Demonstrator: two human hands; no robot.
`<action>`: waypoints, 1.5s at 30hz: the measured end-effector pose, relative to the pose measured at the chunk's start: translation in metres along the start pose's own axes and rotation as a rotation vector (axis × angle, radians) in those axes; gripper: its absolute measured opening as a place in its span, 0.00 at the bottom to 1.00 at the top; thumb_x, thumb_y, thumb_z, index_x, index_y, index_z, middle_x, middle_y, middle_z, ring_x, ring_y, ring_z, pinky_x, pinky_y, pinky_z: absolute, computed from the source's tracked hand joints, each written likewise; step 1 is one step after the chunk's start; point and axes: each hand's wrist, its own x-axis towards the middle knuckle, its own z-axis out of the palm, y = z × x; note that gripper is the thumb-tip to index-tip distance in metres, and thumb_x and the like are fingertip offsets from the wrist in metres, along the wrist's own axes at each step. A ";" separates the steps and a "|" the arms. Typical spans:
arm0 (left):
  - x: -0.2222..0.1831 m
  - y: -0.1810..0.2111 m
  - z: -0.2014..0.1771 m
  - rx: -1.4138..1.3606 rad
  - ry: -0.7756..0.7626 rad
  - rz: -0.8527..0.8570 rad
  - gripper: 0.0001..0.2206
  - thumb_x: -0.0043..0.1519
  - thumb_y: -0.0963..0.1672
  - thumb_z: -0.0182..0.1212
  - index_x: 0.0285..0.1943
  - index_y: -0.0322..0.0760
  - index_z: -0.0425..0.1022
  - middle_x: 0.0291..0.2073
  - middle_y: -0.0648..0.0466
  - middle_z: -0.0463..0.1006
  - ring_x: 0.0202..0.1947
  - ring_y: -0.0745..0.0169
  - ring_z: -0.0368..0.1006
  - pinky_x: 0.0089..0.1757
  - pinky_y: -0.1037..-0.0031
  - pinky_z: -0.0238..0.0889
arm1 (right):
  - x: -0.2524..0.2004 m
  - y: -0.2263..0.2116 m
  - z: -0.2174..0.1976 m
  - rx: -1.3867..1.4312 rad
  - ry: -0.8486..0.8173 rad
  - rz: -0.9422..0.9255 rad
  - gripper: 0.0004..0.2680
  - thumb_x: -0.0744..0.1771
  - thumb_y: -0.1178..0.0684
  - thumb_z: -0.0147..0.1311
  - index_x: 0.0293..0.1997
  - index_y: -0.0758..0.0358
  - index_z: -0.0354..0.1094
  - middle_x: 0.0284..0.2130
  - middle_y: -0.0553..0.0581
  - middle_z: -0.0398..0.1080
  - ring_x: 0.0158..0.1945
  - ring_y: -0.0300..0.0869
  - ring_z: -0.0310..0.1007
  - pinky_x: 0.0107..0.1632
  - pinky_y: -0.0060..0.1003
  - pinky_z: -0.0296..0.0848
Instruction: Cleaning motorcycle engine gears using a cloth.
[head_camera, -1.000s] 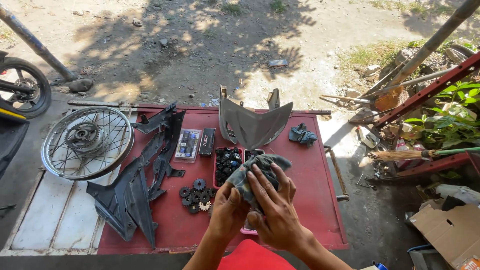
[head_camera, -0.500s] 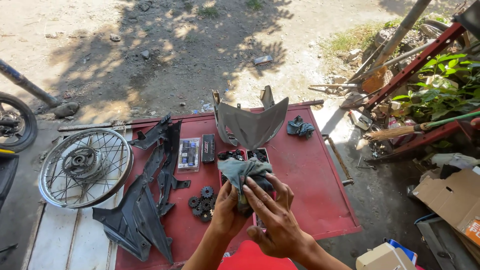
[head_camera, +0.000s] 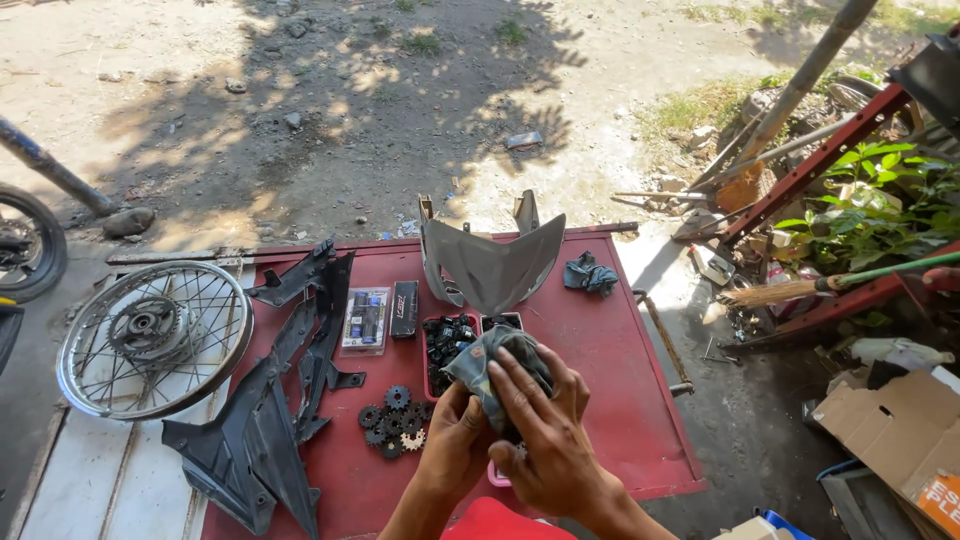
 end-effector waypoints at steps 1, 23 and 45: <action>0.001 -0.004 -0.001 0.000 0.004 0.010 0.25 0.66 0.45 0.62 0.71 0.32 0.62 0.53 0.45 0.78 0.50 0.58 0.76 0.54 0.64 0.69 | -0.004 0.005 -0.002 0.005 -0.003 -0.008 0.26 0.72 0.35 0.31 0.71 0.67 0.57 0.72 0.65 0.57 0.75 0.65 0.42 0.67 0.62 0.44; 0.008 -0.006 0.004 0.032 -0.022 0.057 0.27 0.65 0.45 0.63 0.70 0.26 0.62 0.56 0.42 0.75 0.54 0.55 0.73 0.58 0.63 0.65 | -0.016 0.019 -0.011 0.068 -0.005 -0.001 0.23 0.71 0.41 0.37 0.69 0.68 0.60 0.70 0.66 0.60 0.74 0.66 0.44 0.67 0.64 0.44; 0.001 0.034 -0.001 0.118 0.005 0.004 0.26 0.63 0.46 0.65 0.67 0.23 0.68 0.51 0.41 0.79 0.48 0.56 0.75 0.54 0.62 0.67 | -0.009 -0.003 0.015 0.103 0.035 -0.005 0.21 0.72 0.44 0.37 0.69 0.68 0.60 0.70 0.66 0.60 0.75 0.65 0.45 0.68 0.62 0.45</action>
